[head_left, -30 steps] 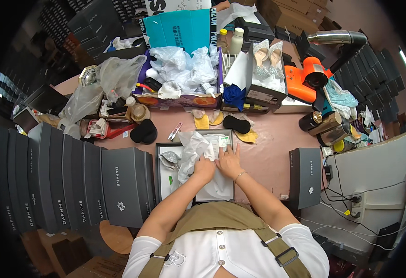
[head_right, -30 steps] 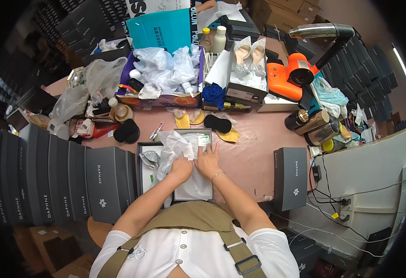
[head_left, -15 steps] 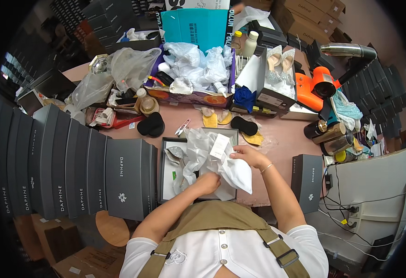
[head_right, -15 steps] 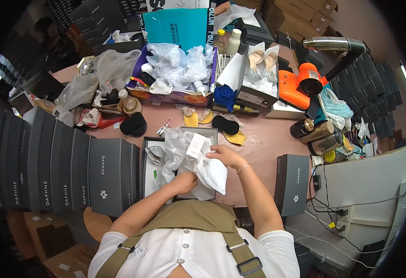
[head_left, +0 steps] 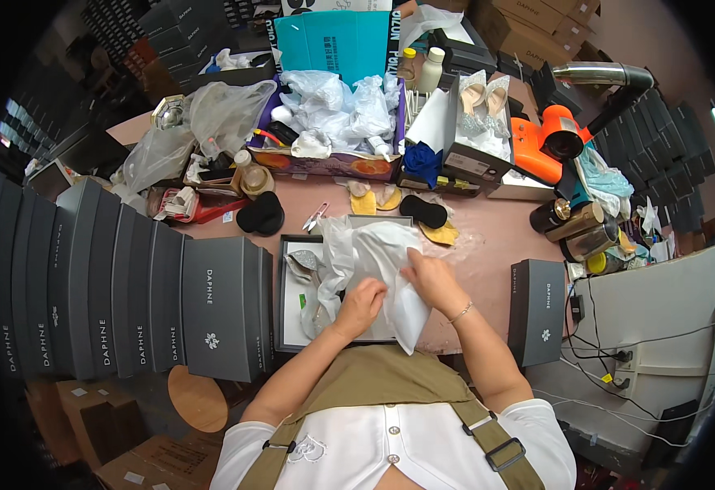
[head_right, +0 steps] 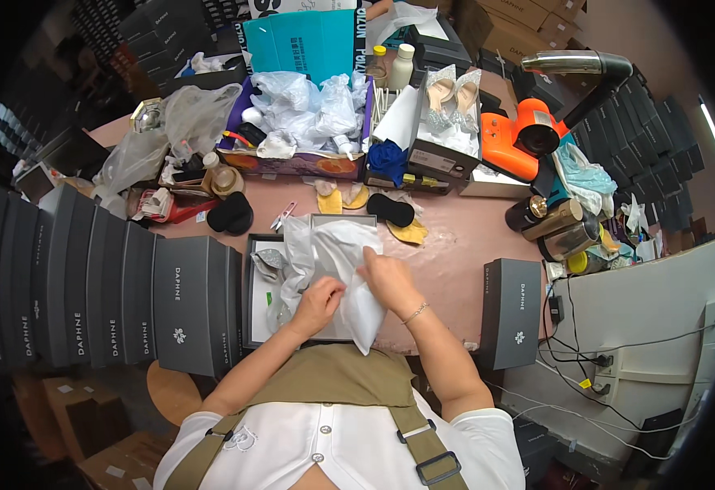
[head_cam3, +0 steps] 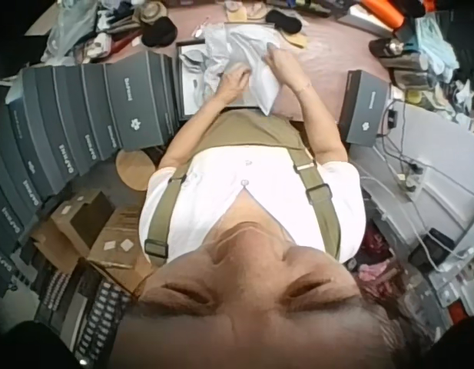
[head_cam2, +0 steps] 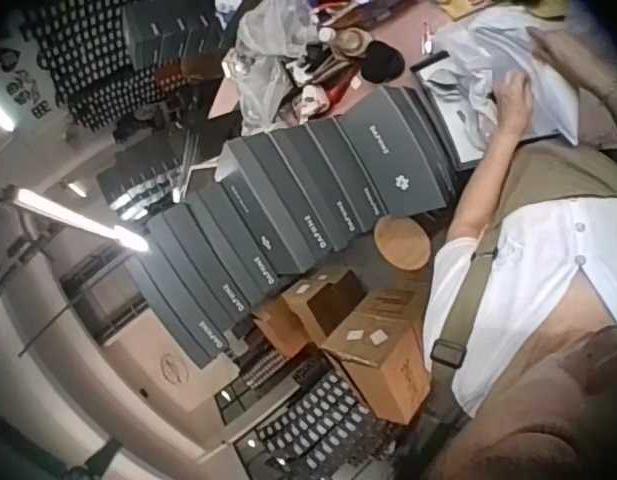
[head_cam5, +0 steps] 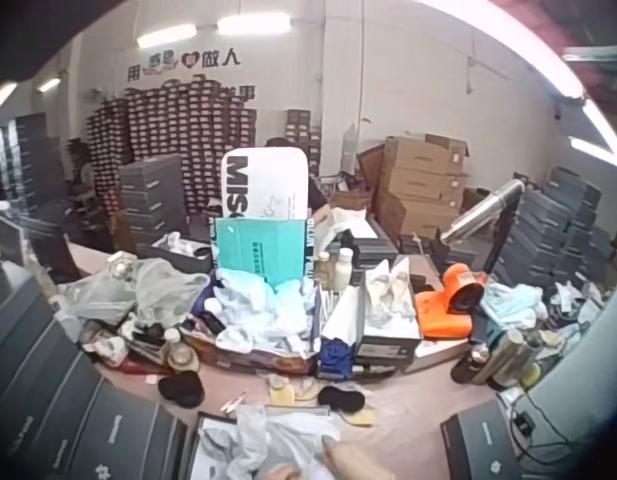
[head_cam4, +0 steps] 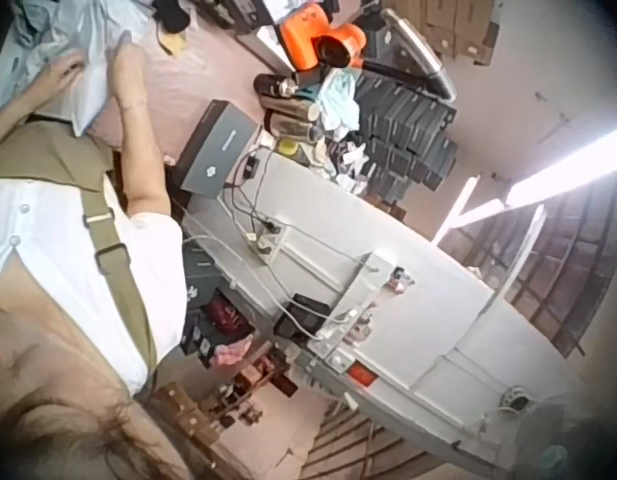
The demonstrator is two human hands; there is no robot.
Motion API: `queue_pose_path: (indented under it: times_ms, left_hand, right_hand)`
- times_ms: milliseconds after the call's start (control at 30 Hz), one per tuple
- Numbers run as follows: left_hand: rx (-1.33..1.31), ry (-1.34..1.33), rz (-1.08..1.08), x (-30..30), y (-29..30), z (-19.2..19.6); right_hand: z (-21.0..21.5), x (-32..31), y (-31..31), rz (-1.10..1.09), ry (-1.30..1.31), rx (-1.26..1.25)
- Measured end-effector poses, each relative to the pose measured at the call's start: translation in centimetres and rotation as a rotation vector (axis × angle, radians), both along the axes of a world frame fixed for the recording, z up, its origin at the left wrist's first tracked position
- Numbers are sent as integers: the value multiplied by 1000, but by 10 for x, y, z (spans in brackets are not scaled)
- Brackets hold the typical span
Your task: Packaging high-heeled shoes into boxes with protective wrapping.
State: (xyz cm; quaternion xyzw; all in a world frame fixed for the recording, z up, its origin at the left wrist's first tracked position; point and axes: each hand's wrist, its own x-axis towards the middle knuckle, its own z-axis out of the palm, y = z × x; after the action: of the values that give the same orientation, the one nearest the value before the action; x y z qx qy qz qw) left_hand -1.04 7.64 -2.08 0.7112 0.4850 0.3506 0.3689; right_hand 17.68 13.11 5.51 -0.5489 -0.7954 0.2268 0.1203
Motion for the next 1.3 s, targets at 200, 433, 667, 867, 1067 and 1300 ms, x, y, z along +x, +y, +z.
queue_pose_path:
  times_ms: [200,433,667,867,1067,1300]
  left_hand:
    - [-781,-819,212,6,-35,25]
    - [-967,-1264,260,14,-37,58]
    - [-960,-1423,205,-7,-37,63]
    - [-944,-1749,126,-15,-51,66]
    - [-559,-1200,249,-19,-52,-1]
    - [-620,-625,149,-90,-42,53]
  right_hand:
    - [28,20,10,-166,193,196]
    - [36,-36,-18,-46,486,539]
    - [64,-35,-30,-268,1100,41]
    - [85,-38,-33,147,591,50]
    - [56,-38,-75,761,42,-74]
    - [151,-10,11,484,436,9]
